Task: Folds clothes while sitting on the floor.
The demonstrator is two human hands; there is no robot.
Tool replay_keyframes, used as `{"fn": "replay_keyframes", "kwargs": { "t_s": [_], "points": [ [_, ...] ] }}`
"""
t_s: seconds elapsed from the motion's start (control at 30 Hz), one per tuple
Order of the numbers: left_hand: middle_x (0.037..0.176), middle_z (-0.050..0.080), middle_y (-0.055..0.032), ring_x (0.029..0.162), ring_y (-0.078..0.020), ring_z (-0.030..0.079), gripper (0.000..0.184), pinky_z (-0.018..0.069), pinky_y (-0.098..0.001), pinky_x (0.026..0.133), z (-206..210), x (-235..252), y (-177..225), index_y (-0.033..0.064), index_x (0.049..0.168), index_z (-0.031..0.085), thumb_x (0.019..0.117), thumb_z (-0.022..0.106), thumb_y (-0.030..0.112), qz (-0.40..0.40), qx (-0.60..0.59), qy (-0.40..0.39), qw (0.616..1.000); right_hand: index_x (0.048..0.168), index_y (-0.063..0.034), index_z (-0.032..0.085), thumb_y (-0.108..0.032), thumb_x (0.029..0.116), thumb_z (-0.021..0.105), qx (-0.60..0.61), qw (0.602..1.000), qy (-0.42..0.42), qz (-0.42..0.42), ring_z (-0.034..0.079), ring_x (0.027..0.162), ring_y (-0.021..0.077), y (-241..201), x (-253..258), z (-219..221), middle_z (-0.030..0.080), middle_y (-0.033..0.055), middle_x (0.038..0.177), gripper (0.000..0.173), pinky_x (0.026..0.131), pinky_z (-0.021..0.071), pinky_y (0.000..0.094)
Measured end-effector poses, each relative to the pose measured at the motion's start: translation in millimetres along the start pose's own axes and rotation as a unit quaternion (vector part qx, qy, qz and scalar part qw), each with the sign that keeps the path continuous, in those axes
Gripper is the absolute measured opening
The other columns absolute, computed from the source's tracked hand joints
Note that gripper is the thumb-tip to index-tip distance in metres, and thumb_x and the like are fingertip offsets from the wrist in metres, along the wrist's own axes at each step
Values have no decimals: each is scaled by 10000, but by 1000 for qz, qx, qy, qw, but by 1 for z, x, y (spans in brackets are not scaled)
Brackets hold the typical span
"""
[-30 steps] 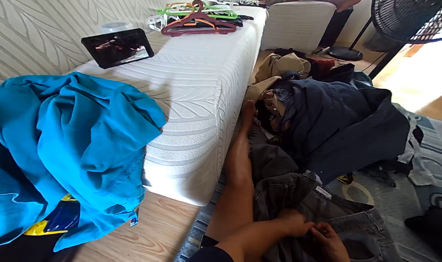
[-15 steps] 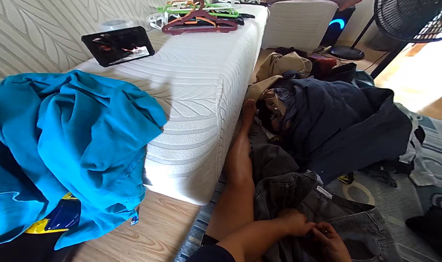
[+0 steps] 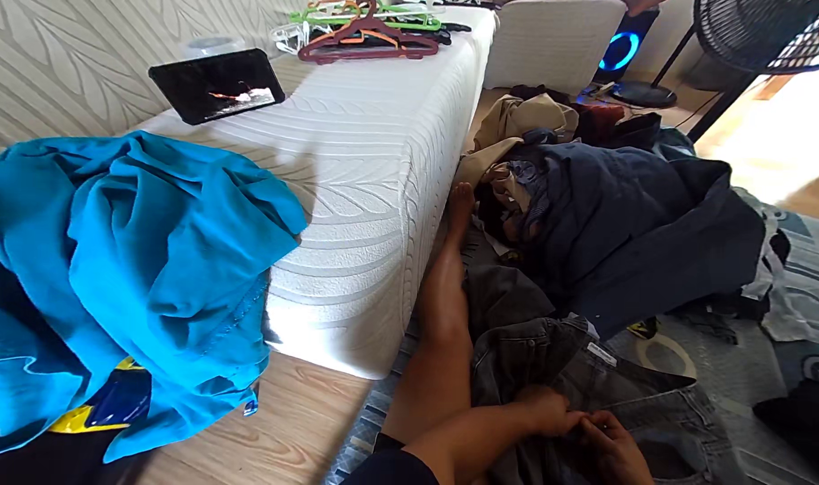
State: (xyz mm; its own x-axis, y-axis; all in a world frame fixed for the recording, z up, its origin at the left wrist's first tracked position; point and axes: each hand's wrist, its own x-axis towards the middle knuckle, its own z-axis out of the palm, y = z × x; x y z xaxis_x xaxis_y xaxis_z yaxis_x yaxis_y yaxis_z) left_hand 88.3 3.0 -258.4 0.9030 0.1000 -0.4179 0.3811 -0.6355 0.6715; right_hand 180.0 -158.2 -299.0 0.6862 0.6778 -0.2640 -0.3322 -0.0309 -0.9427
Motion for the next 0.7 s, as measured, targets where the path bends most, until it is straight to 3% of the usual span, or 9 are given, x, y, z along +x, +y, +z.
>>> {"fn": "replay_keyframes", "kwargs": {
  "t_s": [0.07,0.17,0.27,0.37,0.43,0.5,0.57,0.6,0.7],
  "points": [
    [1177,683,-284,1160,-430,655,511,509,-599,970,-17,-24,16,-65,1205,661,1109,409,369,6,16,25,1000,914,-91,561,117,919,529,-5,1000,-2,-1,633,586,44,-2,-1,2,712,-36,777,211,591,568,211],
    [1412,602,-217,1354,-328,550,421,405,-469,1145,-72,-76,89,-28,1389,591,1119,419,246,-155,24,-47,986,909,-98,565,115,916,530,-5,1000,-6,-6,631,584,35,-2,-1,2,716,-39,778,215,589,566,204],
    [1183,682,-279,1165,-423,654,517,507,-593,977,-17,-24,17,-59,1215,660,1106,413,381,-9,15,21,1000,911,-90,565,121,916,524,1,1000,-1,-2,633,582,45,-1,-1,2,716,-28,777,215,583,569,214],
    [1186,674,-271,1183,-429,634,576,480,-635,985,1,4,0,-45,1222,650,1110,370,445,-14,3,-15,1000,908,-90,565,131,913,525,6,1000,3,4,634,576,50,-2,-1,2,715,-29,767,225,580,571,217],
    [1148,685,-273,1142,-426,656,551,503,-619,956,-3,-6,3,-54,1190,662,1110,386,417,9,10,16,1000,900,-91,567,137,912,532,10,1000,3,3,633,570,49,-2,-1,3,717,-26,763,231,576,569,213],
    [1170,691,-276,1145,-399,669,475,518,-549,979,-40,-50,39,-73,1202,670,1105,436,328,-4,20,37,999,900,-100,572,124,909,531,5,1000,-1,-2,632,571,39,-2,-2,2,720,-36,769,228,576,565,202],
    [1330,645,-235,1281,-328,603,406,442,-453,1112,-90,-97,100,-55,1324,628,1109,445,237,-124,12,-13,992,906,-101,573,116,911,531,0,1000,-6,-7,634,586,37,0,-1,1,723,-38,788,221,584,566,206],
    [1347,637,-232,1297,-325,592,406,431,-452,1123,-90,-97,103,-52,1336,620,1112,441,235,-133,9,-18,991,911,-107,569,111,912,531,-6,1000,-8,-8,636,595,33,0,-1,1,724,-46,797,221,589,567,206],
    [1131,695,-275,1107,-418,678,508,529,-591,934,-17,-25,14,-62,1163,674,1102,424,376,24,20,42,999,906,-94,557,126,915,524,-9,1000,1,-1,635,591,44,-2,-1,2,717,-37,789,223,585,570,217]
  ]
}}
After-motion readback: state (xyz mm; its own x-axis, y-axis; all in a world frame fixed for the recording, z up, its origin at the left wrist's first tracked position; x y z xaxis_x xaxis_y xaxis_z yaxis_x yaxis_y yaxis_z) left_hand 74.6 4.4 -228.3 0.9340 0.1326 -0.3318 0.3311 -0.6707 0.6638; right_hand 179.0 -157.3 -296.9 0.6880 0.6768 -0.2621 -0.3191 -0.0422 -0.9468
